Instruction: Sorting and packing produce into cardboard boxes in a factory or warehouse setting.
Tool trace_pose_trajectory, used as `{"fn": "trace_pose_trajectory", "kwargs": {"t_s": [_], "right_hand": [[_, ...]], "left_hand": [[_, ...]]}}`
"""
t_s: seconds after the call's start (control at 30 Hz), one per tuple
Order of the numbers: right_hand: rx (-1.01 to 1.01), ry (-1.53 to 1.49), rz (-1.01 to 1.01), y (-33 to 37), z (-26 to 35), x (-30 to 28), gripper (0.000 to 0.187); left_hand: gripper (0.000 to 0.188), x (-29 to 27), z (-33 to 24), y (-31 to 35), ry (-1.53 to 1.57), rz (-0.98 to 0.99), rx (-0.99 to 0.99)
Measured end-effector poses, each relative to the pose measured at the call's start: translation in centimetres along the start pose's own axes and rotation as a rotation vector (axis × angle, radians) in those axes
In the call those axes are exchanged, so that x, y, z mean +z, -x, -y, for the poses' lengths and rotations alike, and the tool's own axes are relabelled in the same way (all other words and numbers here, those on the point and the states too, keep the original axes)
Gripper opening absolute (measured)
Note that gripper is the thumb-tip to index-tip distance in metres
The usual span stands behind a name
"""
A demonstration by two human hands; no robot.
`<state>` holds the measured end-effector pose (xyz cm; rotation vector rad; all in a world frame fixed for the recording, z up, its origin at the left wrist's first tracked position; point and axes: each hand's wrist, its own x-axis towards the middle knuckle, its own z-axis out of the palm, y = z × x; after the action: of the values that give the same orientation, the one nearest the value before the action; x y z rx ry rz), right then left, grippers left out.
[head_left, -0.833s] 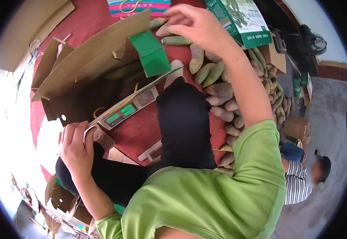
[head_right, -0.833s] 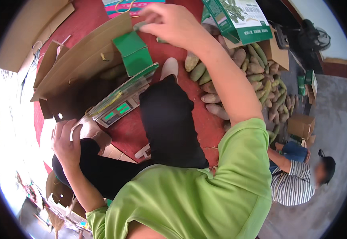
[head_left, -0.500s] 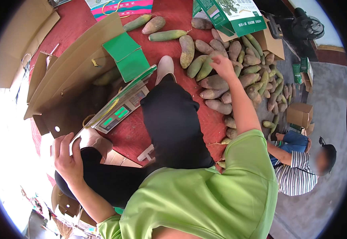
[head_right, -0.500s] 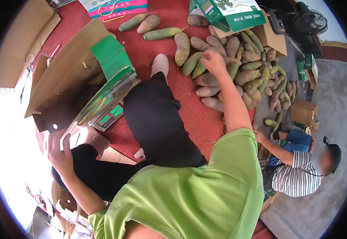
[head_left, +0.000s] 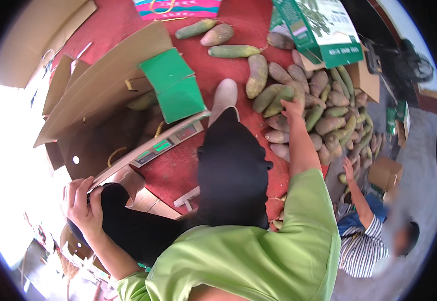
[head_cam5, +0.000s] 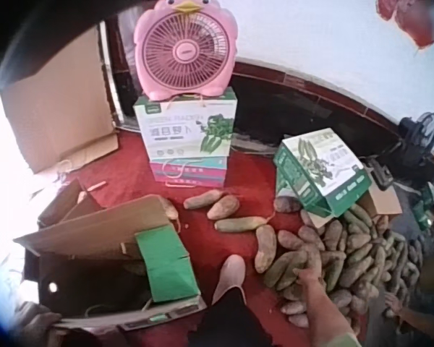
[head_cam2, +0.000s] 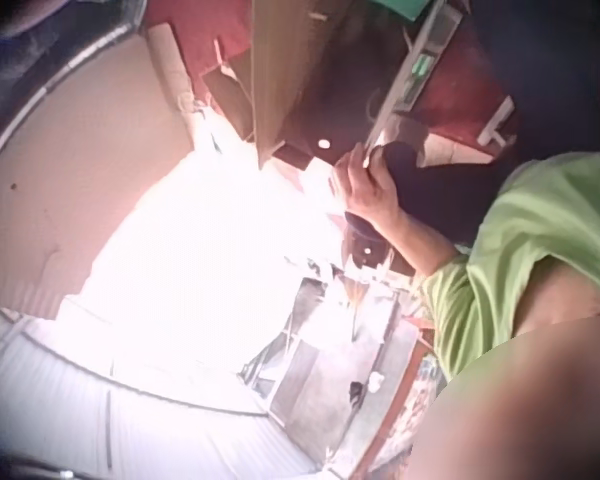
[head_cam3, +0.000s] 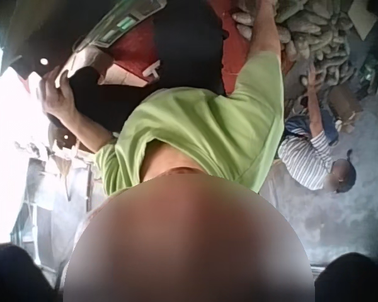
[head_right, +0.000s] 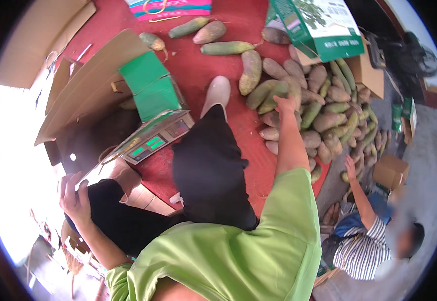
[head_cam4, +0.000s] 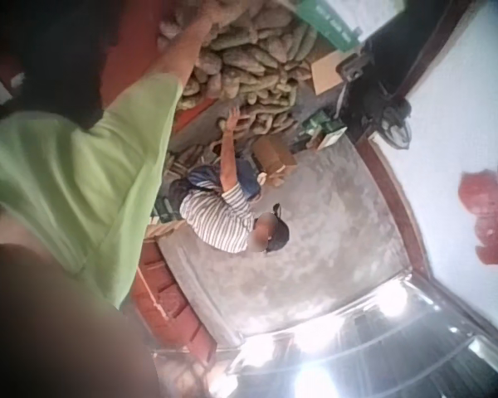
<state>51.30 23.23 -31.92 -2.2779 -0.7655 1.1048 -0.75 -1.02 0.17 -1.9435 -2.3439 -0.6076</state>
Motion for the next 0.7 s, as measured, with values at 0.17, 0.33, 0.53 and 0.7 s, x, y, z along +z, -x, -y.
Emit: {"fn": "trace_pose_trajectory", "kwargs": {"t_s": [0.17,0.33,0.53,0.7], "right_hand": [[-0.278,0.199,-0.452,-8.8,-6.6,-2.3,0.053],[-0.176,0.291,-0.338,-2.4,-2.1,2.5,0.082],[-0.170,0.304,-0.310,0.8,0.3,2.2,0.084],[-0.350,0.318,-0.267,5.1,1.7,2.3,0.073]], "left_hand": [[0.025,1.6,0.1,-1.9,0.092,-0.028,0.115],[0.030,0.2,0.0,-1.6,-0.004,-0.011,0.132],[0.036,-0.1,0.4,-1.4,0.042,0.035,0.153],[0.033,-0.3,0.2,-1.7,0.040,0.008,0.199]]}}
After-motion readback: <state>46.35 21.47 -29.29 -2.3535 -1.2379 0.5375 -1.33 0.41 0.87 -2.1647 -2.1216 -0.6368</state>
